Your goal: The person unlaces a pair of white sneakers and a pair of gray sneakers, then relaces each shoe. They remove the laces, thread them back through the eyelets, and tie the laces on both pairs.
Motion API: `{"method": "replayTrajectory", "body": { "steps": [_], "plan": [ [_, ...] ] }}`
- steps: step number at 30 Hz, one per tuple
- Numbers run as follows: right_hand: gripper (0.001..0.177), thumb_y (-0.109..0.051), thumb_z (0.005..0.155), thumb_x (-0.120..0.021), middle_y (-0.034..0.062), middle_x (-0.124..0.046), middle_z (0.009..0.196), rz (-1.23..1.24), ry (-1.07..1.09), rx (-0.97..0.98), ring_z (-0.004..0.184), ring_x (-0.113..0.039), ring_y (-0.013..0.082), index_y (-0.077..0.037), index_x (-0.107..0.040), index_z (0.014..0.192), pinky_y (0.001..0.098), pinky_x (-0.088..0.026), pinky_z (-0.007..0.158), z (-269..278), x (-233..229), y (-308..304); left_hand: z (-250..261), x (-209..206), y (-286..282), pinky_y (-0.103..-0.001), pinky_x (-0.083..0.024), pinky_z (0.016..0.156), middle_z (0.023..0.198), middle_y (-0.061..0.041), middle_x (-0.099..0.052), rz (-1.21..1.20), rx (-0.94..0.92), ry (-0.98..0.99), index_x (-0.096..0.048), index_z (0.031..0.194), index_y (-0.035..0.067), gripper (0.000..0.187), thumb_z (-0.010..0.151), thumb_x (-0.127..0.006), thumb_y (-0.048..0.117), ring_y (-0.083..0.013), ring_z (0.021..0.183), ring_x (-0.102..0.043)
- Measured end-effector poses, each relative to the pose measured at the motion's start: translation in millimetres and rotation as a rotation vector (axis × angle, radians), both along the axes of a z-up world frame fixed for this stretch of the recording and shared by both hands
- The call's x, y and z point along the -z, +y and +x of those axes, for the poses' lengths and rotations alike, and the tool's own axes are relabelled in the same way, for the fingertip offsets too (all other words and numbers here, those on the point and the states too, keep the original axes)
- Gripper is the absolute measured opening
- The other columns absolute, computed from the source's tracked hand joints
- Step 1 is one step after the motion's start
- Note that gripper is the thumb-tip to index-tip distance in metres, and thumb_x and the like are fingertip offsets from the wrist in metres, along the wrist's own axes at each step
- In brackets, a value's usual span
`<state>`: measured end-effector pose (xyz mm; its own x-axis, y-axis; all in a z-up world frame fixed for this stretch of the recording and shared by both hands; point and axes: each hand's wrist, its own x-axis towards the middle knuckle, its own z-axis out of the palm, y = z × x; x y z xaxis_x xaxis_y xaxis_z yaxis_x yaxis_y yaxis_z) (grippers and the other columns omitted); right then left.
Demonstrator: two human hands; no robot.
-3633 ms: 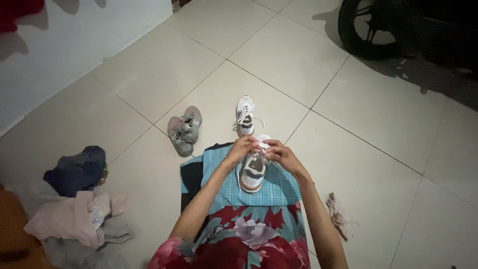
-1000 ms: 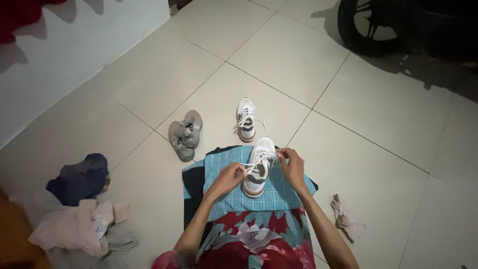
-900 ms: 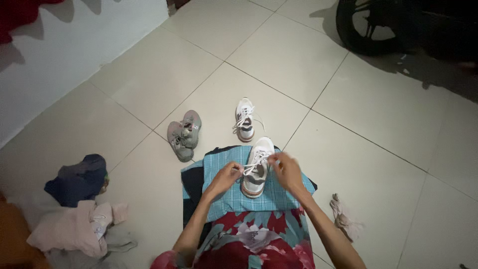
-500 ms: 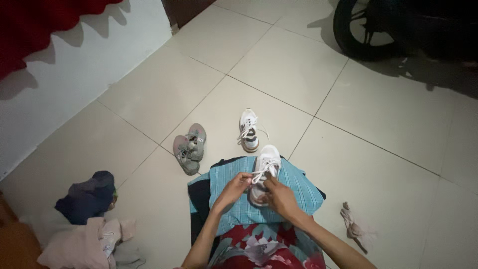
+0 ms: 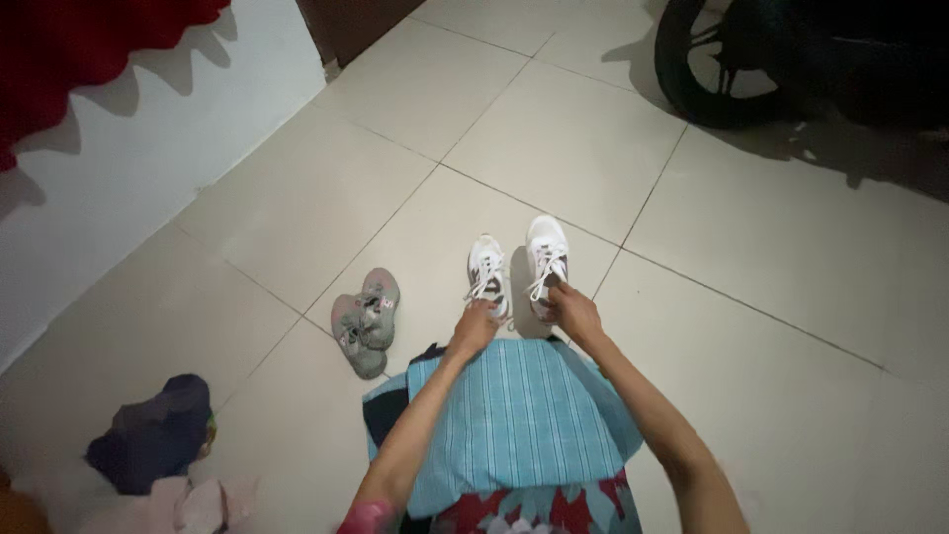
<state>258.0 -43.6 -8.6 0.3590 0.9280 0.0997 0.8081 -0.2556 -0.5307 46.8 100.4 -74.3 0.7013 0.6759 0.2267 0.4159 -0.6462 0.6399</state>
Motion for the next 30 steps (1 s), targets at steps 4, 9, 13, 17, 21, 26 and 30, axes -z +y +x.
{"method": "replayTrajectory", "body": {
  "steps": [4,9,13,17,21,26,30],
  "plan": [
    [0.027,-0.017,0.080,-0.070,0.0072,-0.065,0.115,-0.073,-0.088,0.019,0.097,-0.068,0.0334,-0.012,-0.064,0.106,0.0466,-0.055,0.081,14.2,49.8,31.1,22.5,31.0,0.5,-0.048,-0.043,0.106,0.147,-0.032,-0.037,-0.242,-0.087,0.123,-0.052,0.141,0.004,0.066,0.080,-0.075,0.016,-0.0469,0.130,-0.047],
    [0.017,-0.007,0.087,-0.061,0.0056,-0.068,0.115,-0.066,-0.105,0.039,0.102,-0.068,0.0334,-0.012,-0.065,0.103,0.0469,-0.056,0.082,24.1,86.2,34.6,38.8,47.9,-11.1,-0.052,-0.037,0.114,0.145,-0.038,-0.036,-0.089,-0.193,0.081,-0.039,0.150,-0.003,0.079,0.081,-0.074,0.013,-0.0565,0.142,-0.026],
    [0.013,-0.012,0.089,-0.064,0.0082,-0.067,0.114,-0.092,-0.124,0.084,0.099,-0.068,0.0340,-0.010,-0.063,0.103,0.0476,-0.057,0.079,33.5,94.0,29.8,52.7,48.8,-1.8,-0.054,-0.040,0.110,0.145,-0.028,-0.045,0.146,-0.332,0.199,-0.052,0.136,0.005,0.062,0.078,-0.074,0.011,-0.0456,0.138,-0.041],
    [0.019,-0.012,0.083,-0.067,0.0076,-0.067,0.116,-0.090,-0.125,0.110,0.099,-0.068,0.0337,-0.010,-0.064,0.102,0.0471,-0.057,0.078,47.1,94.5,22.2,54.5,49.1,18.4,-0.051,-0.050,0.098,0.131,-0.020,-0.056,-0.029,-0.203,0.345,-0.054,0.128,0.003,0.053,0.081,-0.075,0.017,-0.0403,0.130,-0.052],
    [0.027,-0.016,0.080,-0.072,0.0087,-0.067,0.113,-0.135,-0.077,0.073,0.100,-0.067,0.0346,-0.010,-0.064,0.105,0.0481,-0.055,0.083,65.0,91.6,29.5,49.4,50.2,30.8,-0.050,-0.052,0.094,0.123,-0.019,-0.062,-0.068,-0.165,0.309,-0.060,0.122,0.007,0.038,0.084,-0.069,0.011,-0.0384,0.114,-0.062],
    [0.028,-0.009,0.080,-0.069,0.0083,-0.069,0.115,-0.094,-0.084,-0.075,0.104,-0.067,0.0343,-0.014,-0.069,0.107,0.0473,-0.054,0.089,62.1,94.2,50.4,45.9,55.6,19.7,-0.049,-0.051,0.097,0.128,-0.023,-0.061,-0.094,-0.166,0.193,-0.061,0.126,0.005,0.043,0.084,-0.067,0.011,-0.0410,0.117,-0.061],
    [0.038,-0.014,0.070,-0.071,0.0116,-0.073,0.112,-0.046,-0.350,-0.150,0.115,-0.065,0.0358,-0.017,-0.072,0.108,0.0513,-0.047,0.097,48.6,96.2,77.4,59.1,59.6,0.8,-0.049,-0.048,0.105,0.133,-0.023,-0.064,-0.133,-0.045,0.135,-0.061,0.133,0.004,0.045,0.088,-0.059,0.006,-0.0413,0.125,-0.061]
  ]
}}
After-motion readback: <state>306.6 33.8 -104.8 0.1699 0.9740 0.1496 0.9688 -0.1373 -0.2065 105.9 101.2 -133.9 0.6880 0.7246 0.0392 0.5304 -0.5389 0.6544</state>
